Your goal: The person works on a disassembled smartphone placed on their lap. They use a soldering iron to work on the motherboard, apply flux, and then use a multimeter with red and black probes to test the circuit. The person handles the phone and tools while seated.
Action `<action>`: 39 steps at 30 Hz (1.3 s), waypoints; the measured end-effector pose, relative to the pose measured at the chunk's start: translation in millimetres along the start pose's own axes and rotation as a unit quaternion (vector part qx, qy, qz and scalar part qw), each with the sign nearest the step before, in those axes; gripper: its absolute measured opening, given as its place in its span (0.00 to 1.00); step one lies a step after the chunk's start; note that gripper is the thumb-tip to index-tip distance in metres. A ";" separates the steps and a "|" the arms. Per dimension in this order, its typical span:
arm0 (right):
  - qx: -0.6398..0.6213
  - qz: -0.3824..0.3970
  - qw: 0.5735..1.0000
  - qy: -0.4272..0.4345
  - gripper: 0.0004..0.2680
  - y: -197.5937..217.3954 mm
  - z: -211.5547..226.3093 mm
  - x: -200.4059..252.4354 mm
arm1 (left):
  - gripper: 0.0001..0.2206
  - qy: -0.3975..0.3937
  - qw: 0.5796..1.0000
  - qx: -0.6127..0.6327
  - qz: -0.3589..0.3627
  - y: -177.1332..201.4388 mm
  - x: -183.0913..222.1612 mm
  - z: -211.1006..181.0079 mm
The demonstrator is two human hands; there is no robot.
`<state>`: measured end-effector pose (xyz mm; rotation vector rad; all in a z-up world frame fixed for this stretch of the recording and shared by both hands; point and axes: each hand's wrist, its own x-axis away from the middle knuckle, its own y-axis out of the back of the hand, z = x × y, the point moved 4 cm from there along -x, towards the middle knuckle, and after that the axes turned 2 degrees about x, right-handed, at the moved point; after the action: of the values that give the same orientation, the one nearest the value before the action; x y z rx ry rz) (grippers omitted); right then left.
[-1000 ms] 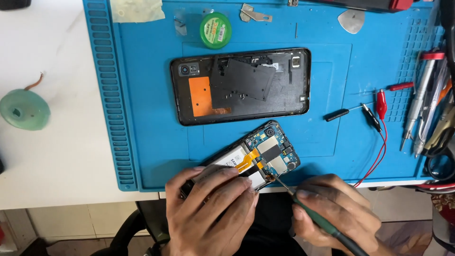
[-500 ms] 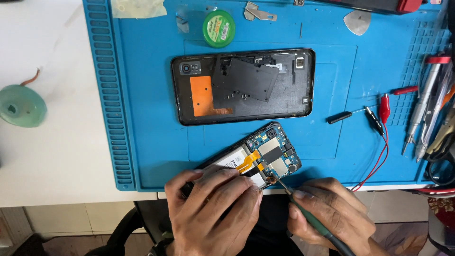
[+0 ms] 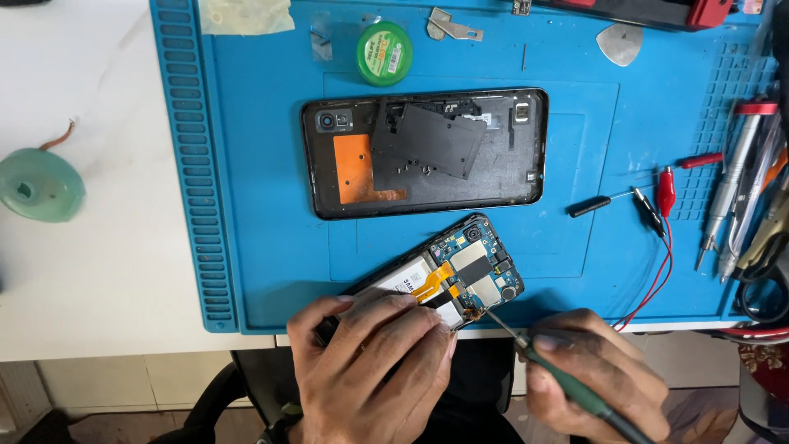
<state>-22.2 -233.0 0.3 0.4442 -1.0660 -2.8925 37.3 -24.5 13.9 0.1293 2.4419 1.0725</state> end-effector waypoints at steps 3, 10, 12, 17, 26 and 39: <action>-0.033 -0.033 0.992 -0.118 0.09 2.1 -3.2 -6.8 | 0.07 0.005 1.000 0.002 0.004 0.3 -0.1 -0.4; -0.093 0.001 0.981 -0.172 0.08 4.0 -2.2 -28.7 | 0.07 0.008 1.000 0.003 0.013 0.5 -0.5 -0.9; -0.092 0.000 0.980 -0.176 0.08 3.5 -0.6 -31.1 | 0.07 0.007 1.000 0.005 0.009 0.4 -1.3 -0.9; -0.083 -0.002 0.981 -0.176 0.08 2.7 -0.6 -32.2 | 0.07 -0.003 1.000 0.006 0.000 0.1 -0.8 0.2; -0.071 -0.058 0.982 -0.164 0.07 -4.9 2.2 -33.7 | 0.07 0.002 1.000 0.011 0.005 1.7 -2.0 0.1; -0.082 -0.076 0.977 -0.179 0.07 -4.9 1.7 -33.5 | 0.06 0.005 1.000 0.016 0.008 2.2 -1.7 0.2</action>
<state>9.9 -224.0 7.0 -0.0068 -0.8423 -3.2478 38.6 -23.3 16.0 0.1544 2.4709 1.0441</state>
